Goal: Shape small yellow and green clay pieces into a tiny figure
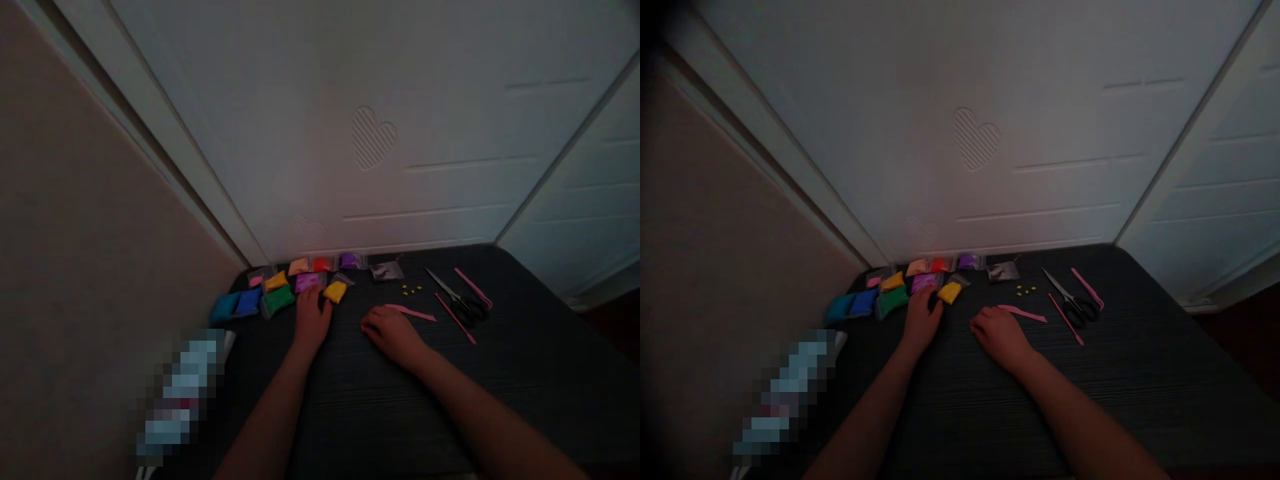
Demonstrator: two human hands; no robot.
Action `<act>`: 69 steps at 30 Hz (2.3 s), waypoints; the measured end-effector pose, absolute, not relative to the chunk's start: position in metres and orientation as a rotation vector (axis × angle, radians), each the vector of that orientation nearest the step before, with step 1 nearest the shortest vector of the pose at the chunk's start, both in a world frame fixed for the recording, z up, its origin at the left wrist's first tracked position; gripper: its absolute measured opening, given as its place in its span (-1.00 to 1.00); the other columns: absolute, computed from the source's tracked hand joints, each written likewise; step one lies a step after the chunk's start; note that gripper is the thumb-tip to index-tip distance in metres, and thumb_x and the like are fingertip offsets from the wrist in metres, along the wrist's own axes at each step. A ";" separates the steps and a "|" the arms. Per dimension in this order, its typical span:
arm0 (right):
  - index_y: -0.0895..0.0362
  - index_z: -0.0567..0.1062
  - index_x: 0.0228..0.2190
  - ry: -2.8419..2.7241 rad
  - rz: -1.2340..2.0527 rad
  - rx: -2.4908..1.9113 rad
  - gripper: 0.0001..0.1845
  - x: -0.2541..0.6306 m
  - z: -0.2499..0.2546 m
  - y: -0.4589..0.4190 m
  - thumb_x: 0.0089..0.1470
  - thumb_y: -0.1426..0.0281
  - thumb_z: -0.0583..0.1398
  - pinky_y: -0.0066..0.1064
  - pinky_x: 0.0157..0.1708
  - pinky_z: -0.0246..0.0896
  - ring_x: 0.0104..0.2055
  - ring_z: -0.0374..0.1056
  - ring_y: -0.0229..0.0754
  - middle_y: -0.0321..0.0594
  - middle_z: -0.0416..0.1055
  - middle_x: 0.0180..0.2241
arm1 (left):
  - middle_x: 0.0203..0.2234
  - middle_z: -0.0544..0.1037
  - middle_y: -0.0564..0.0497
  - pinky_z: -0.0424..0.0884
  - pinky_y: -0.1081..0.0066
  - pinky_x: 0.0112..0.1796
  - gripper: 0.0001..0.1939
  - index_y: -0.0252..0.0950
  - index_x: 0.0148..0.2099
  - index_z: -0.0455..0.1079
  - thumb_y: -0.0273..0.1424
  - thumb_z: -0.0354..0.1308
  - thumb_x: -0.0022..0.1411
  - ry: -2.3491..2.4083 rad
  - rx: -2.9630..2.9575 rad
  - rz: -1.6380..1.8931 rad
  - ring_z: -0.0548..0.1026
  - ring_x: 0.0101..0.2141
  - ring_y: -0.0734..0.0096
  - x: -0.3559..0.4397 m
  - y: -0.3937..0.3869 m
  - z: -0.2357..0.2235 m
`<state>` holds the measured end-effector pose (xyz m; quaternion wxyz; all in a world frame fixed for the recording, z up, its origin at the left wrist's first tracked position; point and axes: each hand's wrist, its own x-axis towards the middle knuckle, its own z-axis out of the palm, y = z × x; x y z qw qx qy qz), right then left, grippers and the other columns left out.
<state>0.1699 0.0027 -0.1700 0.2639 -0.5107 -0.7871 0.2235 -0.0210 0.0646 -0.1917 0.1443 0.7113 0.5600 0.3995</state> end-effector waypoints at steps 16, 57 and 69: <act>0.11 0.32 -0.44 -1.816 0.766 -1.399 -0.90 0.165 -0.170 0.001 -0.05 0.34 0.12 -0.46 -0.45 0.14 -0.45 0.24 -0.28 -0.32 0.30 -0.49 | -0.25 0.40 -0.10 0.29 0.23 -0.17 -0.75 -0.32 -0.14 0.27 -0.45 0.00 0.08 1.765 2.062 1.230 0.32 -0.17 0.23 -0.027 0.063 -0.194; 0.10 0.35 -0.27 -1.471 1.186 -1.287 -0.70 0.170 -0.158 -0.003 -0.03 0.20 0.11 -0.42 -0.33 0.17 -0.34 0.27 -0.24 -0.26 0.34 -0.39 | -0.28 0.41 -0.04 0.30 0.30 -0.18 -0.82 -0.29 -0.20 0.30 -0.45 -0.01 0.10 1.710 2.044 1.172 0.34 -0.21 0.33 -0.026 0.059 -0.190; 0.10 0.34 -0.33 -1.441 1.183 -1.220 -0.76 0.171 -0.155 -0.002 -0.06 0.23 0.13 -0.45 -0.37 0.14 -0.41 0.22 -0.29 -0.33 0.27 -0.48 | -0.29 0.41 -0.05 0.30 0.31 -0.21 -0.82 -0.29 -0.21 0.31 -0.45 -0.02 0.10 1.679 2.036 1.176 0.35 -0.21 0.31 -0.027 0.061 -0.192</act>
